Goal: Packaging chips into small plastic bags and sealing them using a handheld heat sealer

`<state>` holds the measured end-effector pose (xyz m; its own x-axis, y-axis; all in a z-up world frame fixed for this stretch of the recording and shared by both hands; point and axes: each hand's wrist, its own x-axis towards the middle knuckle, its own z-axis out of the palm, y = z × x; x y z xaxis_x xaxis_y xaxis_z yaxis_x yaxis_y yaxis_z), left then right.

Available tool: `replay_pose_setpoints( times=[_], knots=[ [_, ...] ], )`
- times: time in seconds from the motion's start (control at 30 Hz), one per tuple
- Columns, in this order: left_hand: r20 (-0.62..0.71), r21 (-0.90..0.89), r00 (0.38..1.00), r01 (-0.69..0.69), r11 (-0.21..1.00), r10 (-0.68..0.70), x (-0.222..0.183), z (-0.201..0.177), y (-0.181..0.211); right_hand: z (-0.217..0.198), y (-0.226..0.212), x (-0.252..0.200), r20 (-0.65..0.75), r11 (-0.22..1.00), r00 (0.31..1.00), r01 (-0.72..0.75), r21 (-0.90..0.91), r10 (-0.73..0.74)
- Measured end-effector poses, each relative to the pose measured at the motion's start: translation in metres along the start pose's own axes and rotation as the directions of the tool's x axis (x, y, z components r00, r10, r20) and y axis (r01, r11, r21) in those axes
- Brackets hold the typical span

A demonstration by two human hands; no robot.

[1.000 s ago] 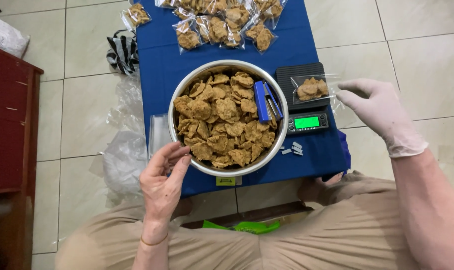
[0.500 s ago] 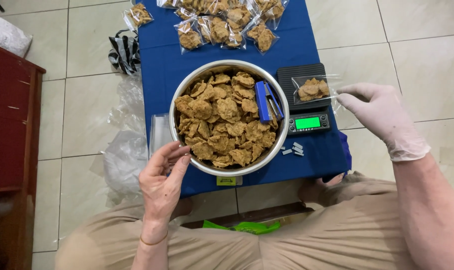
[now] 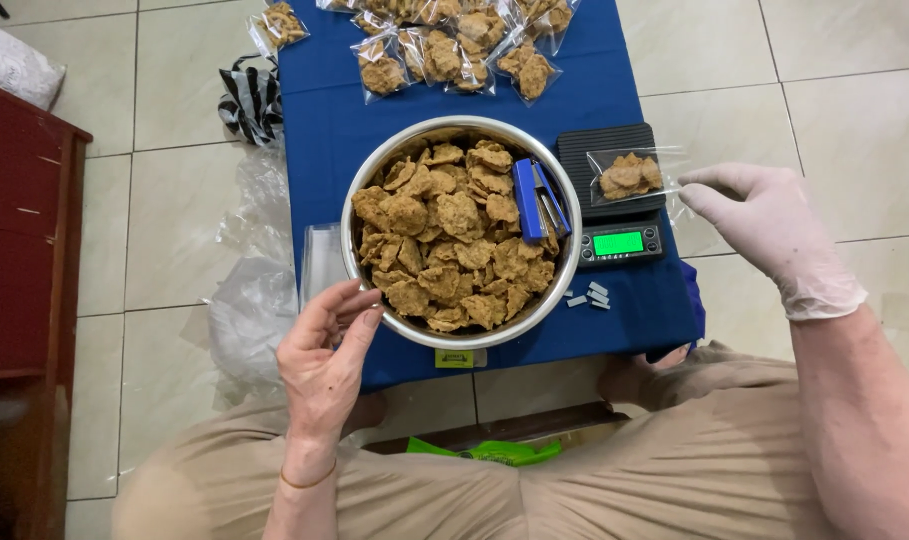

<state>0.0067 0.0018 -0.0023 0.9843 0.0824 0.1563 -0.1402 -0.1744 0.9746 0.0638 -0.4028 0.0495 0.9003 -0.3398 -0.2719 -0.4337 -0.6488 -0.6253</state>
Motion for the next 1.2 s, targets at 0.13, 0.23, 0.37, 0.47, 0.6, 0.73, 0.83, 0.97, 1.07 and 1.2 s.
replay_pose_setpoints(
  times=[0.13, 0.23, 0.37, 0.47, 0.6, 0.73, 0.83, 0.97, 1.07, 1.2],
  knots=[
    [-0.009, 0.003, 1.000, 0.016, 1.000, -0.016, 0.000, 0.000, 0.000, -0.002, 0.001, 0.001, 0.005, 1.000, 1.000, -0.004, 0.022, 0.004],
    [-0.009, -0.007, 1.000, 0.008, 1.000, -0.008, 0.000, 0.000, -0.002, -0.001, 0.008, 0.006, -0.003, 0.999, 1.000, 0.022, 0.025, -0.022],
    [-0.008, -0.011, 1.000, 0.021, 1.000, -0.022, -0.001, 0.000, -0.002, 0.000, 0.019, 0.017, -0.061, 0.997, 0.998, 0.000, 0.071, 0.004],
    [-0.006, -0.003, 1.000, 0.013, 1.000, -0.013, -0.003, -0.001, -0.002, 0.005, 0.048, 0.043, -0.131, 0.995, 0.991, 0.040, 0.094, -0.027],
    [-0.021, -0.019, 1.000, 0.003, 1.000, -0.003, -0.003, -0.002, -0.004, 0.019, 0.096, 0.089, -0.137, 0.974, 0.988, -0.035, 0.225, 0.067],
    [-0.012, -0.025, 1.000, -0.009, 1.000, 0.009, -0.003, -0.004, -0.002, 0.031, 0.093, 0.090, 0.008, 0.905, 0.992, -0.119, 0.409, 0.127],
    [-0.015, -0.036, 1.000, -0.017, 0.999, 0.016, -0.003, -0.005, -0.004, 0.035, 0.100, 0.096, 0.064, 0.877, 0.994, -0.111, 0.467, 0.091],
    [-0.012, -0.043, 1.000, -0.007, 0.999, 0.006, -0.004, -0.006, -0.003, 0.045, 0.114, 0.112, 0.013, 0.863, 0.999, -0.046, 0.503, 0.046],
    [0.000, -0.037, 1.000, -0.021, 0.999, 0.021, -0.004, -0.007, -0.003, 0.040, 0.099, 0.108, -0.102, 0.907, 0.993, 0.096, 0.409, -0.059],
    [0.008, 0.053, 1.000, -0.008, 0.999, 0.007, -0.006, -0.004, -0.002, 0.020, 0.070, 0.081, -0.302, 0.820, 0.762, 0.536, -0.200, -0.572]
  ],
)
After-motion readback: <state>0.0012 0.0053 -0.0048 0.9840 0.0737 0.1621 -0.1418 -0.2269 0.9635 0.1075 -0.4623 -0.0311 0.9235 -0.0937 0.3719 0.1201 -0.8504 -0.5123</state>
